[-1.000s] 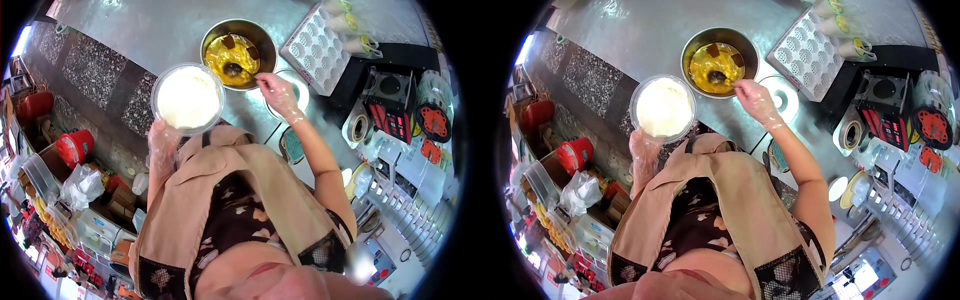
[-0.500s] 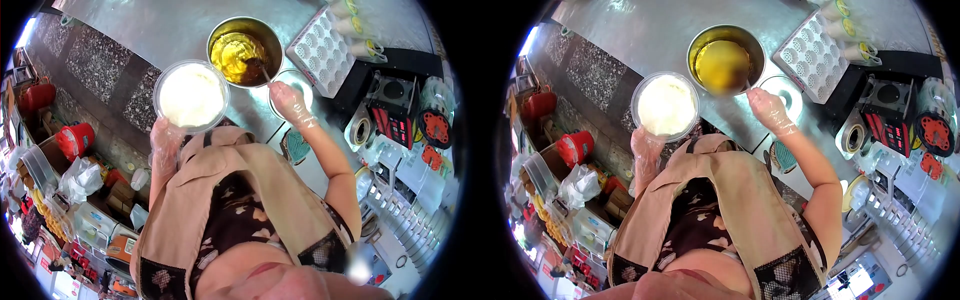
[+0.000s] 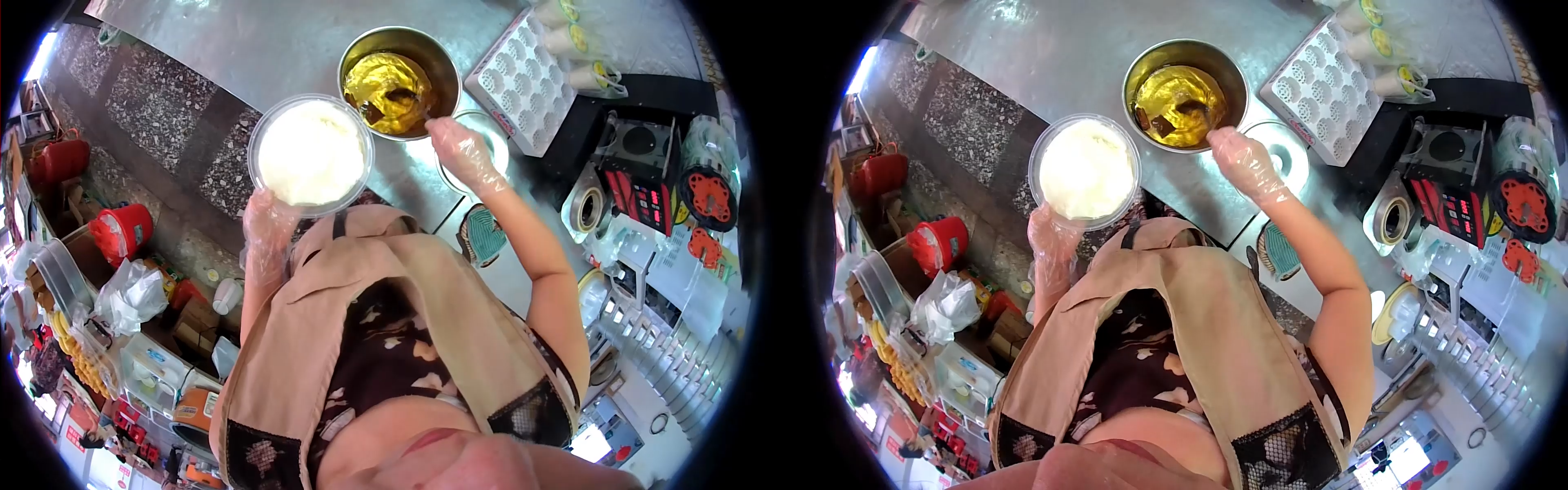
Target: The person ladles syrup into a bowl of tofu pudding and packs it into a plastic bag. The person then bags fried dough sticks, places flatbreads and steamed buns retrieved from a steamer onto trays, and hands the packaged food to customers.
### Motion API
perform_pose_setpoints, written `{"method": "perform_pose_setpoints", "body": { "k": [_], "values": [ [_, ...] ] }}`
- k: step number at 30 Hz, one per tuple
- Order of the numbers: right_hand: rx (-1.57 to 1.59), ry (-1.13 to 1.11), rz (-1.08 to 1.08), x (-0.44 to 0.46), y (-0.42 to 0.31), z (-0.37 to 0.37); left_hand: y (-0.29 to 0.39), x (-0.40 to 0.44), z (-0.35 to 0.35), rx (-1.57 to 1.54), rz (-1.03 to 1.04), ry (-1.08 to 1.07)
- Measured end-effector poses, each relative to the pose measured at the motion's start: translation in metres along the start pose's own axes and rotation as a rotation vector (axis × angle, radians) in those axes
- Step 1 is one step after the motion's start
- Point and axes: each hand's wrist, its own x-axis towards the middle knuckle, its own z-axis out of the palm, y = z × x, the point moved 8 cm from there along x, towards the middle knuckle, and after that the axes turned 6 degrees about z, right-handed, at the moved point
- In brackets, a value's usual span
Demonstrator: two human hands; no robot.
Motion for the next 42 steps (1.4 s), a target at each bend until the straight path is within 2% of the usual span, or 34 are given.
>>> {"method": "perform_pose_setpoints", "body": {
  "k": [4, 6, 8, 10, 14, 16, 18, 20, 24, 27, 31, 35, 38, 40, 42],
  "values": [
    [0.093, 0.122, -0.096, 0.013, -0.022, 0.004, -0.002, 0.001, 0.002, 0.022, -0.001, 0.002],
    [0.038, 0.079, -0.051, 0.026, -0.004, 0.024, -0.002, 0.001, -0.001, 0.034, 0.002, 0.008],
    [-0.005, 0.131, -0.023, 0.027, 0.012, 0.023, 0.0, 0.0, -0.003, 0.03, 0.008, -0.007],
    [-0.053, -0.023, 0.123, 0.016, 0.022, 0.02, 0.001, -0.001, -0.006, 0.03, 0.022, -0.004],
    [-0.003, -0.034, 0.118, 0.001, 0.004, 0.002, 0.002, -0.002, -0.006, 0.026, 0.03, 0.018],
    [0.052, 0.146, 0.054, 0.005, -0.005, -0.012, 0.001, -0.001, -0.006, 0.019, 0.024, 0.02],
    [0.038, 0.192, 0.042, 0.01, -0.003, -0.014, 0.001, 0.0, -0.005, 0.009, 0.028, 0.024],
    [-0.055, 0.031, 0.097, 0.014, 0.008, 0.006, 0.001, -0.001, -0.003, 0.007, 0.027, 0.012],
    [0.006, 0.14, 0.103, 0.015, 0.003, -0.02, 0.002, -0.001, -0.002, -0.012, 0.039, 0.011],
    [-0.03, 0.007, 0.124, 0.007, 0.01, -0.004, 0.002, -0.005, -0.005, 0.002, 0.029, 0.035],
    [-0.05, 0.06, 0.18, 0.003, 0.003, -0.036, 0.002, -0.003, -0.008, -0.002, 0.043, 0.053],
    [-0.089, -0.067, 0.108, -0.008, 0.005, -0.013, 0.002, -0.002, -0.006, -0.001, 0.031, 0.056],
    [-0.022, 0.0, 0.109, 0.0, -0.017, -0.035, 0.004, -0.003, -0.001, -0.01, 0.036, 0.043],
    [0.027, 0.01, 0.076, -0.007, -0.022, -0.023, 0.003, -0.003, -0.006, -0.012, 0.036, 0.053],
    [0.056, -0.092, 0.081, -0.005, -0.022, -0.015, 0.004, 0.001, -0.005, -0.026, 0.05, 0.055]
  ]
}}
